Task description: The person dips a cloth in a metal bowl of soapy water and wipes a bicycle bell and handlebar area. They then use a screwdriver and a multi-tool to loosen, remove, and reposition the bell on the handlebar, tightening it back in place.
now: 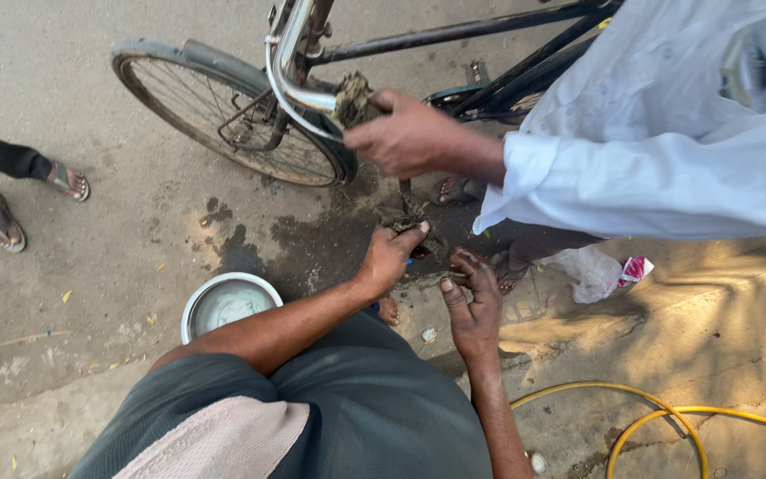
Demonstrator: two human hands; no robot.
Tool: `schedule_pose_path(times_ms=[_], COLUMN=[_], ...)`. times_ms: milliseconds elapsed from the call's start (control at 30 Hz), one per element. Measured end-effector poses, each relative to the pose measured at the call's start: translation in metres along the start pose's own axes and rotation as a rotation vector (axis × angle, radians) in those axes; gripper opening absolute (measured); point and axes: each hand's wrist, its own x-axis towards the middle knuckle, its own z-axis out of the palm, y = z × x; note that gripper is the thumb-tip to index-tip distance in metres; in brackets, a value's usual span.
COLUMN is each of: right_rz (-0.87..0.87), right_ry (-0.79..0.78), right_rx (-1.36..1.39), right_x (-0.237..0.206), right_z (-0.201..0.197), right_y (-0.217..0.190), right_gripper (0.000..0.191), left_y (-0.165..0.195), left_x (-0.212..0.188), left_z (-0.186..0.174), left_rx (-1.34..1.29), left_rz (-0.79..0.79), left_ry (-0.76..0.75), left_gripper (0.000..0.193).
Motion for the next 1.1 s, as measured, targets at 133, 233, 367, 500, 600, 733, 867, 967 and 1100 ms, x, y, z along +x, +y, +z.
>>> schedule_pose_path(times_ms=[133,233,367,500,600,733,867,967,1100], right_rz=[0.057,0.06,0.035,0.126,0.24,0.349,0.424,0.435,0.481], right_ry=[-0.001,-0.011,-0.042,-0.082,-0.112,-0.176,-0.236,-0.27,-0.286], right_rx=[-0.038,-0.036,-0.008,0.023,0.083,0.16,0.127,0.109,0.075], right_x=[0.004,0.004,0.002,0.0,0.0,0.001,0.001,0.0,-0.002], right_z=[0.0,0.0,0.002,0.007,0.012,0.021,0.027,0.03,0.035], right_y=[0.0,0.002,0.008,0.017,0.026,0.038,0.045,0.047,0.047], right_gripper=[0.043,0.044,0.042,0.041,0.042,0.047,0.051,0.051,0.05], left_y=[0.003,-0.001,-0.012,-0.021,-0.026,-0.03,-0.029,-0.025,-0.02], left_x=[0.009,0.014,0.016,0.018,0.02,0.024,0.034,0.041,0.04], left_z=[-0.001,-0.001,-0.004,-0.008,-0.01,-0.014,-0.022,-0.031,-0.043], left_rx=[-0.052,-0.074,0.028,0.058,0.114,0.152,-0.016,0.086,0.039], left_rz=[0.059,0.124,0.054,0.062,0.017,-0.001,0.086,0.079,0.059], left_ry=[-0.014,0.0,0.038,0.021,0.006,0.01,0.029,0.099,0.111], left_gripper=[0.028,0.027,0.029,0.032,0.032,0.027,0.023,0.027,0.026])
